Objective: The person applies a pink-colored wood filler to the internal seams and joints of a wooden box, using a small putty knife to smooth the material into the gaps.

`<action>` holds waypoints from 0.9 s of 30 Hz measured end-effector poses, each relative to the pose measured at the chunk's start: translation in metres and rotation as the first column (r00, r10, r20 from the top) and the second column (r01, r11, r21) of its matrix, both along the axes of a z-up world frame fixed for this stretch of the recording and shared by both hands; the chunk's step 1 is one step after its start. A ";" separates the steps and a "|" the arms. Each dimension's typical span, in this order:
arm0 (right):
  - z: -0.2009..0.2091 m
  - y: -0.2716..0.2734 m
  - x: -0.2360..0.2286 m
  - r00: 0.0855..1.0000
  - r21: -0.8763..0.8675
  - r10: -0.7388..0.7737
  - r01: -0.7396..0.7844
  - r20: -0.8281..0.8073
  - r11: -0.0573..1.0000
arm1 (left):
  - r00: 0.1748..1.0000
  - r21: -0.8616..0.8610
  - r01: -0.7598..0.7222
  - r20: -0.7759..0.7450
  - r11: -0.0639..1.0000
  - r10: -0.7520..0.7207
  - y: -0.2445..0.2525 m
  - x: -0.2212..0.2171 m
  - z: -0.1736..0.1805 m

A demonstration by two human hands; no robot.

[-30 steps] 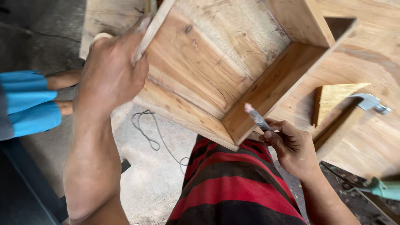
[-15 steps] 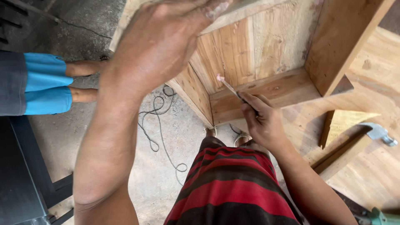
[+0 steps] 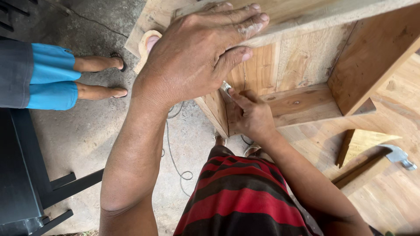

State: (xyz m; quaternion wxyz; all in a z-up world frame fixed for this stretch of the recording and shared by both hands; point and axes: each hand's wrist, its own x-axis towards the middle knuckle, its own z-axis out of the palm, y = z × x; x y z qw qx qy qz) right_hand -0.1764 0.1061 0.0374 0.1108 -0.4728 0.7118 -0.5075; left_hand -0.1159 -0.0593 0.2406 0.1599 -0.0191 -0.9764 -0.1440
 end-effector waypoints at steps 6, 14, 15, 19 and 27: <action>0.022 0.023 -0.005 0.994 -0.021 0.002 -0.004 -0.113 1.000 | 1.000 0.010 0.015 -0.018 1.000 -0.015 0.001 -0.002 0.000; 0.019 0.011 -0.002 0.977 0.015 0.005 -0.002 -0.213 1.000 | 1.000 0.042 0.017 -0.020 0.999 -0.016 0.002 -0.004 0.003; 0.021 0.017 -0.002 0.985 0.037 0.017 -0.011 -0.172 0.999 | 1.000 0.064 0.012 -0.010 0.998 -0.012 0.004 -0.001 0.003; 0.033 0.018 -0.011 0.999 -0.073 0.022 -0.025 -0.037 0.997 | 1.000 0.068 0.007 -0.006 0.998 -0.007 0.005 0.000 0.003; 0.013 0.017 0.007 0.982 0.035 0.055 -0.049 -0.182 0.998 | 1.000 0.046 -0.011 -0.009 0.999 0.011 0.006 -0.001 0.003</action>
